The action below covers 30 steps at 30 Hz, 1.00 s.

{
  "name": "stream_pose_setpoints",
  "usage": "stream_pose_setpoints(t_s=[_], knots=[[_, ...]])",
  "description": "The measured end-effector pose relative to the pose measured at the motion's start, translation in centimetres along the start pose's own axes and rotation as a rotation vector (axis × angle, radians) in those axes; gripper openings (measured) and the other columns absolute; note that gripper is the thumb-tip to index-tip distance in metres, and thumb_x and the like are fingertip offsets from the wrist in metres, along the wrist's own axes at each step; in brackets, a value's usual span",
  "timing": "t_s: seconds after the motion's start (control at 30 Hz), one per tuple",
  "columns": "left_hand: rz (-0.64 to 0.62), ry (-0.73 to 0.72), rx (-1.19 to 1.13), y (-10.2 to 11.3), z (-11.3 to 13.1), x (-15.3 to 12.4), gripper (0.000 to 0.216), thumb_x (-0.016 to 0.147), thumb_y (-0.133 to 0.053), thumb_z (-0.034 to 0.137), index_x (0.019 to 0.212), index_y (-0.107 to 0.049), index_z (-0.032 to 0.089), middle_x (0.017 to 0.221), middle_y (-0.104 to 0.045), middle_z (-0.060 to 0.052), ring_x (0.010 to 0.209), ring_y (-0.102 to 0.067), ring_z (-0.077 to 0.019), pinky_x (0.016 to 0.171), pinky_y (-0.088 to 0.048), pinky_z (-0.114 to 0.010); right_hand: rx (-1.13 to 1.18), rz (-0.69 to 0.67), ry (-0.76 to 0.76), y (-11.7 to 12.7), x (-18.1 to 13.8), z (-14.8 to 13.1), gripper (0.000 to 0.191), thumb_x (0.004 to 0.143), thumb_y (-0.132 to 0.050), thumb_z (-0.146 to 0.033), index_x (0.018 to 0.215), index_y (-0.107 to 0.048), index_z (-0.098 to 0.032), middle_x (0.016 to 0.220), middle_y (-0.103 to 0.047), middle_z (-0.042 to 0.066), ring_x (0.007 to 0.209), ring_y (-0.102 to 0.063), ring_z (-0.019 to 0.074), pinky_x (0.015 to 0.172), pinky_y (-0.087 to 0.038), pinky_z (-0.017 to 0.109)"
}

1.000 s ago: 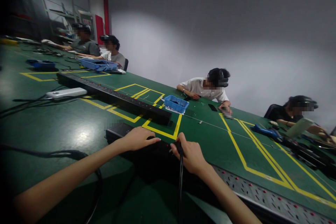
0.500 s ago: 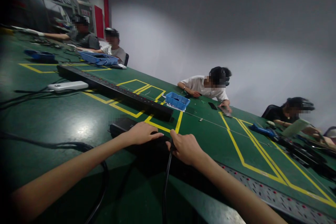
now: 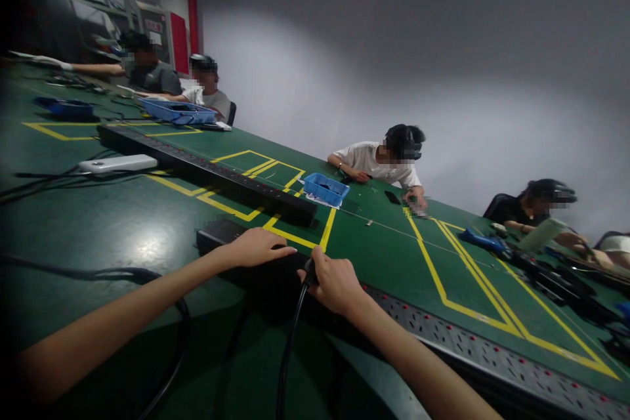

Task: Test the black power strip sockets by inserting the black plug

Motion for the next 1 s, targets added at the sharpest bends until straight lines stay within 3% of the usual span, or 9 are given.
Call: stream_pose_setpoints(t_s=[0.1,0.23,0.33,0.47,0.53,0.67,0.8,1.0], knots=[[-0.11,-0.007,-0.038,-0.1,0.2,0.4,0.068,0.075,-0.016,0.07,0.086,-0.066,0.025,0.09,-0.068,-0.006,0.084,-0.06,-0.0226,0.068,-0.04,-0.028,0.029,-0.028,0.041,0.2,-0.2,0.2,0.031,0.085,-0.039,-0.046,0.096,-0.04,-0.018,0.075,-0.064,0.005,0.062,-0.06,0.0193,0.049,-0.025,0.024],[-0.179,-0.076,-0.04,0.3,1.5,1.3,0.063,0.077,-0.02,0.067,0.087,-0.066,0.025,0.091,-0.068,-0.005,0.08,-0.061,-0.0207,0.062,-0.04,-0.026,0.022,-0.065,0.212,1.1,-0.7,0.6,0.034,0.082,-0.045,-0.046,0.101,-0.043,-0.019,0.083,-0.063,0.005,0.073,-0.059,0.0199,0.056,-0.03,0.024],[-0.172,-0.106,-0.033,-0.1,3.0,2.2,0.058,0.079,-0.023,0.063,0.089,-0.065,0.025,0.092,-0.068,-0.005,0.084,-0.06,-0.0208,0.065,-0.04,-0.026,0.037,-0.038,0.284,1.6,-1.2,1.9,0.04,0.083,-0.042,-0.05,0.108,-0.043,-0.018,0.086,-0.062,0.006,0.078,-0.058,0.0197,0.062,-0.032,0.025],[-0.158,-0.115,-0.021,-1.5,4.8,3.0,0.057,0.083,-0.019,0.056,0.086,-0.066,0.023,0.088,-0.068,-0.005,0.08,-0.061,-0.0209,0.066,-0.041,-0.028,0.091,0.032,0.331,1.9,-1.5,3.0,0.041,0.084,-0.038,-0.053,0.102,-0.047,-0.017,0.079,-0.062,0.004,0.07,-0.057,0.0173,0.06,-0.031,0.025],[-0.12,-0.076,0.003,-1.7,4.9,3.1,0.061,0.085,-0.014,0.053,0.087,-0.065,0.02,0.092,-0.067,-0.01,0.086,-0.06,-0.025,0.069,-0.042,-0.032,0.147,0.062,0.38,1.9,-1.4,2.6,0.04,0.084,-0.038,-0.052,0.099,-0.048,-0.017,0.079,-0.062,0.004,0.068,-0.056,0.0159,0.059,-0.031,0.025],[-0.086,-0.111,0.037,-1.7,5.1,2.9,0.055,0.086,-0.016,0.05,0.084,-0.063,0.021,0.086,-0.067,-0.007,0.081,-0.061,-0.023,0.067,-0.042,-0.03,0.213,0.079,0.487,1.4,-0.4,1.0,0.046,0.079,-0.043,-0.053,0.107,-0.046,-0.017,0.081,-0.061,0.004,0.067,-0.055,0.0156,0.059,-0.032,0.025],[-0.102,-0.155,0.064,-1.7,5.1,2.9,0.041,0.085,-0.027,0.044,0.084,-0.061,0.021,0.086,-0.067,-0.007,0.079,-0.061,-0.0237,0.065,-0.042,-0.031,0.305,0.05,0.464,0.5,1.0,0.5,0.037,0.081,-0.043,-0.045,0.109,-0.046,-0.02,0.086,-0.061,0.004,0.071,-0.056,0.0147,0.061,-0.033,0.024],[-0.136,-0.113,0.037,-2.0,4.8,3.5,0.049,0.086,-0.022,0.046,0.081,-0.062,0.02,0.084,-0.066,-0.008,0.076,-0.061,-0.0228,0.063,-0.042,-0.031,0.463,-0.009,0.359,-0.7,1.6,1.6,0.036,0.082,-0.043,-0.048,0.105,-0.047,-0.02,0.08,-0.062,0.003,0.068,-0.057,0.0132,0.061,-0.035,0.021]])
Point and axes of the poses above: each hand's wrist, its own x-axis towards the middle knuckle, its own y-axis out of the back of the hand, z = x × y, the point moved 9 cm from there along x, towards the middle knuckle
